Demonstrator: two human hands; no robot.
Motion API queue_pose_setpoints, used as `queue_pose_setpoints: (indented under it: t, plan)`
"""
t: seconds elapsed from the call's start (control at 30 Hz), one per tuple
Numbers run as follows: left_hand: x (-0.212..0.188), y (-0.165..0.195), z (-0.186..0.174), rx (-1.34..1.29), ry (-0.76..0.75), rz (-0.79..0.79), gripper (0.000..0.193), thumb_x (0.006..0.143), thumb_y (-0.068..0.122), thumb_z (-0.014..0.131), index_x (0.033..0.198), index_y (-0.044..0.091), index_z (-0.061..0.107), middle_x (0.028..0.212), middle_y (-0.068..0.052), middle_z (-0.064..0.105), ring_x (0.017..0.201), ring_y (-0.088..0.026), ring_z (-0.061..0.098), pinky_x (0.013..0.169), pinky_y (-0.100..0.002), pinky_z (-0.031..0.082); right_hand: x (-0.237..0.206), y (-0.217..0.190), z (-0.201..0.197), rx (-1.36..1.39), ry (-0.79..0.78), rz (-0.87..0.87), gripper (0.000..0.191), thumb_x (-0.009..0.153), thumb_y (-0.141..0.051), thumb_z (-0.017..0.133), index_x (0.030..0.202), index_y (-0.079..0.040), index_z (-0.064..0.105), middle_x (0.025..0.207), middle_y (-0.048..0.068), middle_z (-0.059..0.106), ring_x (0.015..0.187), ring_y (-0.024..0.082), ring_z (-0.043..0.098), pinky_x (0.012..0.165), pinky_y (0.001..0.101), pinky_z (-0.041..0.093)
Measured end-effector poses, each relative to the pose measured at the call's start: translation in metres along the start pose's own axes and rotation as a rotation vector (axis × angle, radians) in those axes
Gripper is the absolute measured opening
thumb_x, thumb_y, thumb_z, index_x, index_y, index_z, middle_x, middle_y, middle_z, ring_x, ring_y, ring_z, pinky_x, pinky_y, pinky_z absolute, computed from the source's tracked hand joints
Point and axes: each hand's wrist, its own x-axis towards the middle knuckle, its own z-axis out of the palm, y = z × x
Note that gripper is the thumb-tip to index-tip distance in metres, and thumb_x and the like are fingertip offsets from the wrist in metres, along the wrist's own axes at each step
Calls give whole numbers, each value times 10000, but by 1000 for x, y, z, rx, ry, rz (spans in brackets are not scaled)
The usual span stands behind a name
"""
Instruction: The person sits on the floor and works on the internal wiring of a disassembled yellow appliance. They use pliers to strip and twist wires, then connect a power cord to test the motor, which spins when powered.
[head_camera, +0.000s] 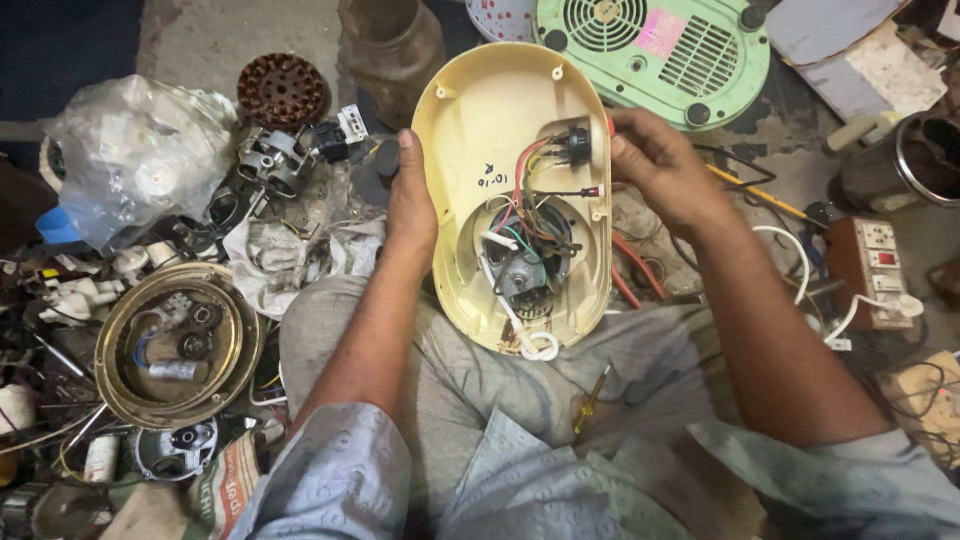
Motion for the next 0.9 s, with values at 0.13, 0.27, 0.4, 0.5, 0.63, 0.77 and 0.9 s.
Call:
queue_pose_setpoints:
  t: [0.13, 0.27, 0.4, 0.5, 0.63, 0.77, 0.9]
  plan:
    - [4, -2, 0, -22, -15, 5, 916, 945, 722, 374, 1461, -24, 504, 1428, -146, 621, 1271, -237, 599, 1071, -336, 441, 4, 10, 4, -6, 111, 174, 416, 1109, -353, 507, 1309, -26, 669, 1068, 81, 736, 919, 183, 693, 848, 349, 582]
    - [11, -6, -1, -20, -5, 11, 879, 974, 688, 363, 1463, -30, 502, 1450, -135, 601, 1296, -222, 576, 1085, -324, 423, 9, 12, -4, -40, 91, 143, 353, 1074, -271, 545, 1311, -28, 642, 1095, 81, 723, 935, 171, 685, 859, 339, 580]
    - [14, -11, -4, 63, 48, -12, 864, 992, 680, 349, 1449, -31, 527, 1431, -132, 626, 1287, -220, 591, 1083, -319, 427, 8, 9, -11, 55, -3, 11, 406, 1002, -81, 611, 1397, -17, 544, 1262, 105, 640, 1151, 175, 620, 986, 348, 536]
    - [15, -12, -5, -113, -5, -18, 838, 988, 666, 376, 1473, -4, 510, 1443, -128, 611, 1283, -231, 584, 1090, -335, 429, 6, 9, -16, 30, -24, 112, 435, 976, -36, 579, 1406, -55, 516, 1325, 74, 632, 1205, 174, 627, 1004, 360, 566]
    - [11, -13, -1, -122, -8, -55, 815, 978, 662, 365, 1499, 45, 476, 1472, -90, 591, 1316, -217, 583, 1109, -345, 428, 3, 19, -20, -190, 31, 32, 478, 982, -134, 662, 1435, -48, 535, 1331, 100, 649, 1201, 207, 619, 1034, 369, 525]
    - [9, -9, -3, -124, -12, -83, 811, 984, 659, 343, 1507, 50, 457, 1493, -76, 564, 1339, -231, 561, 1122, -363, 419, 5, 26, -19, -80, 2, -3, 503, 987, -221, 664, 1440, -52, 530, 1316, 101, 655, 1201, 201, 629, 1039, 365, 538]
    - [7, -5, -1, -50, 14, -40, 787, 994, 649, 299, 1534, 86, 407, 1508, -74, 539, 1345, -224, 552, 1116, -368, 418, 4, 26, -14, -99, 39, -4, 476, 1018, -335, 635, 1398, -53, 590, 1288, 114, 668, 1174, 193, 627, 1005, 348, 533]
